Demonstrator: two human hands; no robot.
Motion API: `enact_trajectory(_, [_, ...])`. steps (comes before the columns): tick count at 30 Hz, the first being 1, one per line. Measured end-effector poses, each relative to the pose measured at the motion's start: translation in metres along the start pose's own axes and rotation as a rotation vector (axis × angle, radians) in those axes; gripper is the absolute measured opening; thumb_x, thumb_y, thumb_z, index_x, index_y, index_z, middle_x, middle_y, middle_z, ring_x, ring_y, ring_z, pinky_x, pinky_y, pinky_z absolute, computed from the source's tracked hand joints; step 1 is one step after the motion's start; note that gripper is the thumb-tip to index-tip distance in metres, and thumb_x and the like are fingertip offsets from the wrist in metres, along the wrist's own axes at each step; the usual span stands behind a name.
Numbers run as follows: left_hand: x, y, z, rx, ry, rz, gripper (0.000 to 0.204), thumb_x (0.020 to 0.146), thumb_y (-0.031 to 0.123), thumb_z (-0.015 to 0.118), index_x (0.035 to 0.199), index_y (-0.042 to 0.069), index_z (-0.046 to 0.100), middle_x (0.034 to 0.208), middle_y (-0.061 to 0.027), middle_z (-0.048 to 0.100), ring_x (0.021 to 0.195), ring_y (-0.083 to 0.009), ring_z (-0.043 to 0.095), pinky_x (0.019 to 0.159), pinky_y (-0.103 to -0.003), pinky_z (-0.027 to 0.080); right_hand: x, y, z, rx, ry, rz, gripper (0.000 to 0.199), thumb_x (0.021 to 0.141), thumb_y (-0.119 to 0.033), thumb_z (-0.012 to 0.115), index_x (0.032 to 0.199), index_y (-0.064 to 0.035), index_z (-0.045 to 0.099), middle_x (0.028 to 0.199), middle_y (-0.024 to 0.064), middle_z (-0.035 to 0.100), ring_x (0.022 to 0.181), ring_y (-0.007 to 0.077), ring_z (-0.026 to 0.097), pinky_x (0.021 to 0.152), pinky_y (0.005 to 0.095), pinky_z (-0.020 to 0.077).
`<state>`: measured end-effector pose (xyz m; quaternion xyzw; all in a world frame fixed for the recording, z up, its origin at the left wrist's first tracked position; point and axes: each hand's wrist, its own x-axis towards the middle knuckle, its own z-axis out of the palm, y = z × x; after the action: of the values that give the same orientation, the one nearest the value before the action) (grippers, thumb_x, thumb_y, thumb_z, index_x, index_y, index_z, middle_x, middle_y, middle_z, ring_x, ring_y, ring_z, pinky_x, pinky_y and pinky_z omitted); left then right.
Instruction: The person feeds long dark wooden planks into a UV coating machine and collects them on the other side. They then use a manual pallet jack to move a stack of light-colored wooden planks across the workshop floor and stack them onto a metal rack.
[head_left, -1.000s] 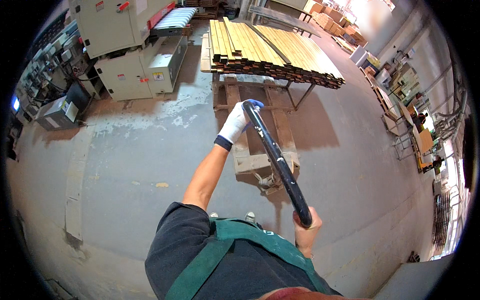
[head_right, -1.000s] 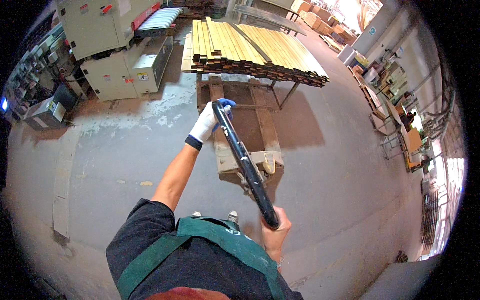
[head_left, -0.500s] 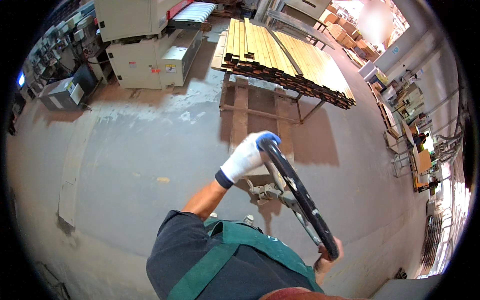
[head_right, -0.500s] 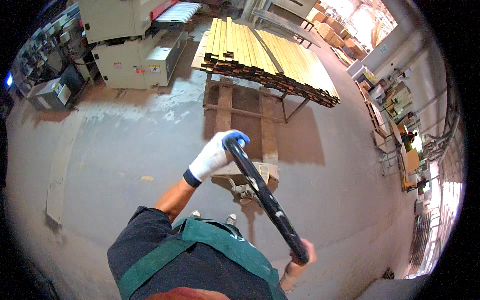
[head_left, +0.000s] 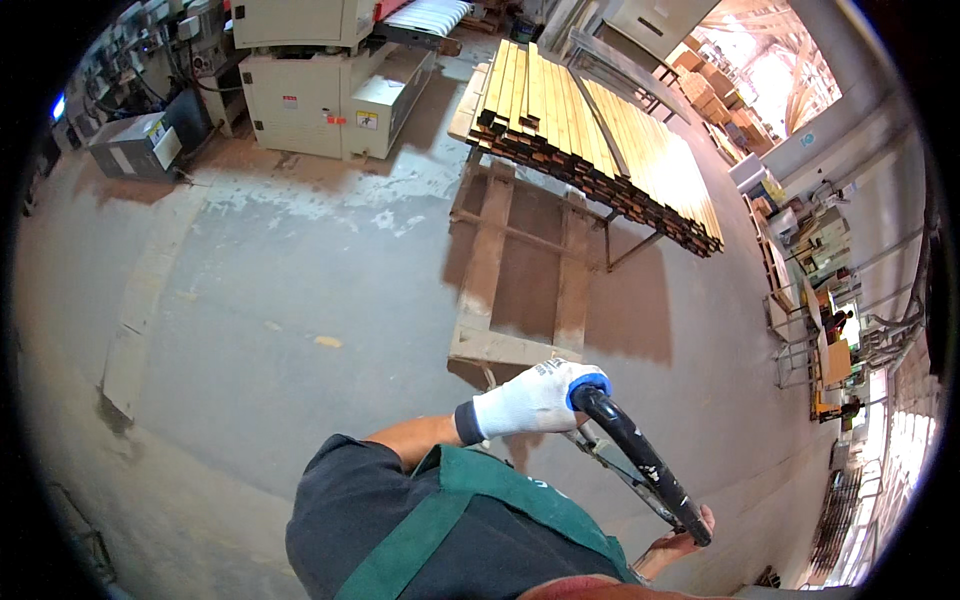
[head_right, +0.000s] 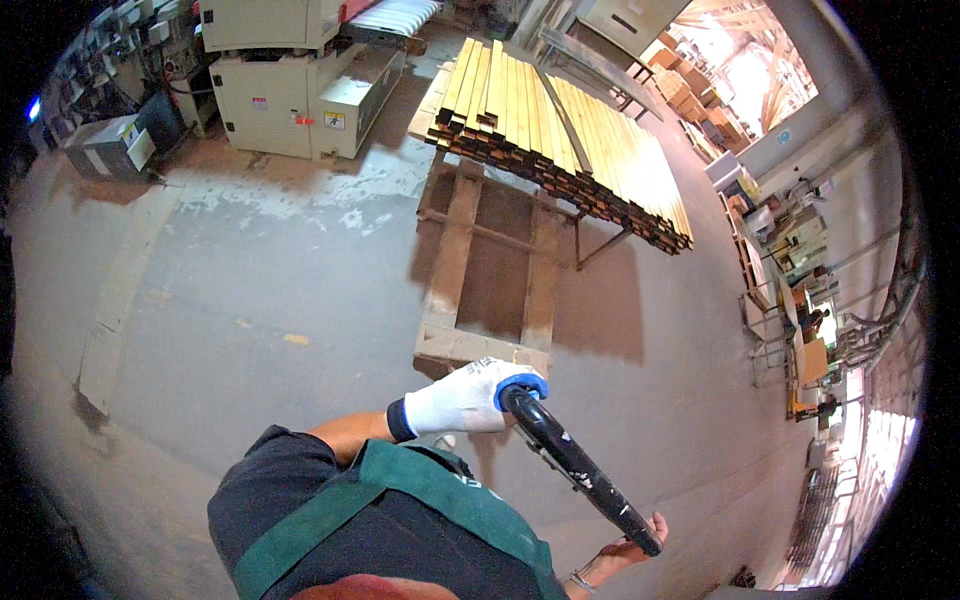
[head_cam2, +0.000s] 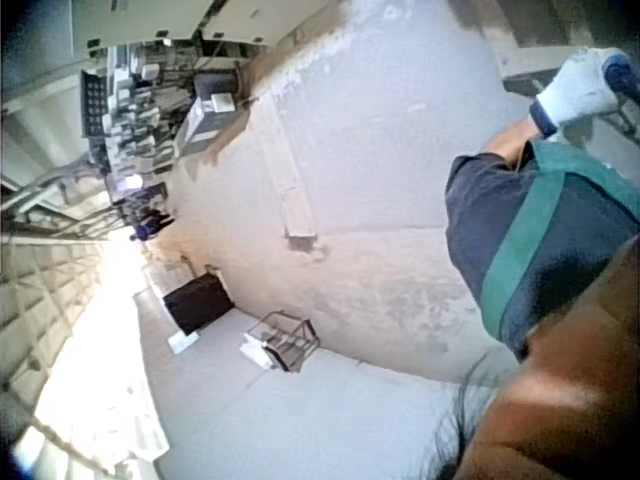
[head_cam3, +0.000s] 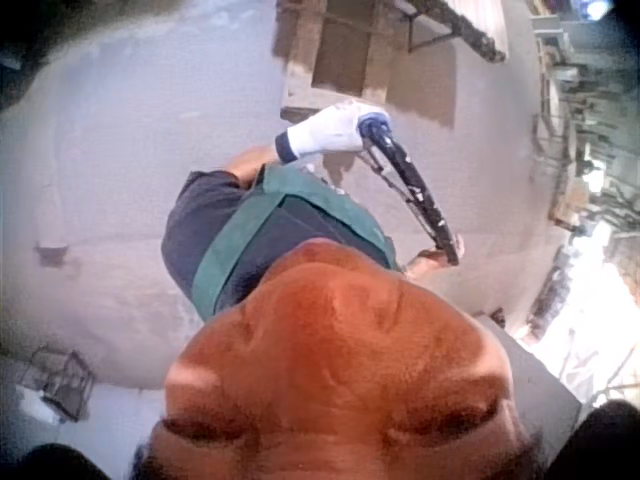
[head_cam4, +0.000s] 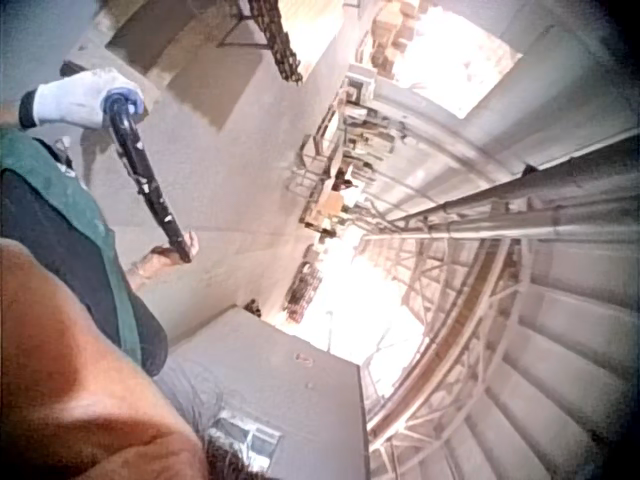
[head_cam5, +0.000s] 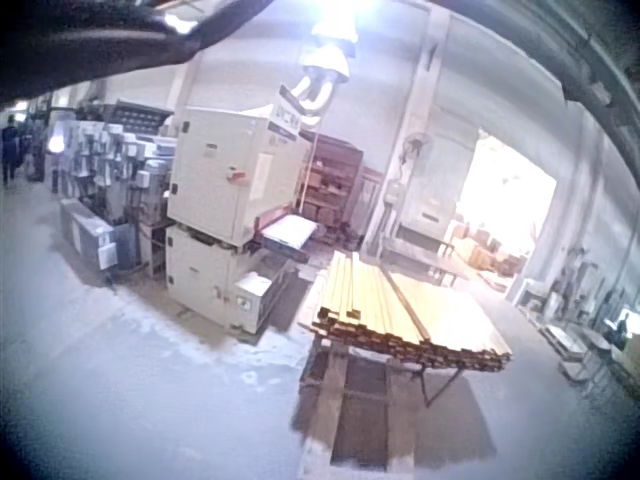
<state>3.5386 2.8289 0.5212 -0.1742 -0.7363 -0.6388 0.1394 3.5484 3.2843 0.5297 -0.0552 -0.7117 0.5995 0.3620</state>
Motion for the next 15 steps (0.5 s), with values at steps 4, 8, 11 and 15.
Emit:
enact_trajectory(4, [0.037, -0.001, -0.001, -0.042, 0.02, -0.011, 0.02, 0.083, 0.015, 0.066, 0.101, 0.005, 0.063, 0.088, -0.0184, 0.066, 0.088, -0.0384, 0.066, 0.08, -0.044, 0.052, 0.046, 0.027, 0.008, 0.168, -0.012, -0.031, 0.022, 0.091, -0.019, 0.068, 0.105, -0.0026, 0.063, 0.073, 0.002, 0.054, 0.051, 0.0101, 0.042, 0.046, 0.0261, 0.0354])
enact_trajectory(8, [0.086, -0.016, 0.001, 0.007, 0.105, 0.005, 0.018, 0.084, 0.015, 0.067, 0.097, 0.004, 0.063, 0.085, -0.0198, 0.067, 0.083, -0.0401, 0.066, 0.077, -0.044, 0.053, 0.085, 0.026, 0.058, 0.246, -0.084, -0.075, 0.01, 0.089, -0.007, 0.066, 0.094, -0.0041, 0.058, 0.065, -0.0001, 0.046, 0.05, 0.0102, 0.041, 0.045, 0.0268, 0.0337])
enact_trajectory(11, [0.124, -0.022, 0.001, 0.034, 0.096, -0.052, 0.018, 0.084, 0.015, 0.067, 0.098, 0.004, 0.063, 0.088, -0.0207, 0.068, 0.087, -0.0406, 0.067, 0.078, -0.045, 0.053, 0.131, 0.048, 0.064, 0.236, -0.103, -0.005, 0.018, 0.089, -0.016, 0.07, 0.081, -0.0039, 0.058, 0.064, -0.001, 0.045, 0.05, 0.01, 0.042, 0.044, 0.0265, 0.0334])
enact_trajectory(15, [0.156, -0.037, 0.005, 0.06, 0.136, -0.007, 0.019, 0.084, 0.016, 0.067, 0.099, 0.004, 0.063, 0.088, -0.0214, 0.068, 0.088, -0.0419, 0.066, 0.078, -0.046, 0.052, 0.15, 0.041, 0.105, 0.147, -0.073, -0.049, 0.018, 0.088, -0.016, 0.071, 0.08, -0.0051, 0.059, 0.065, -0.001, 0.048, 0.051, 0.0096, 0.044, 0.044, 0.0262, 0.0339])
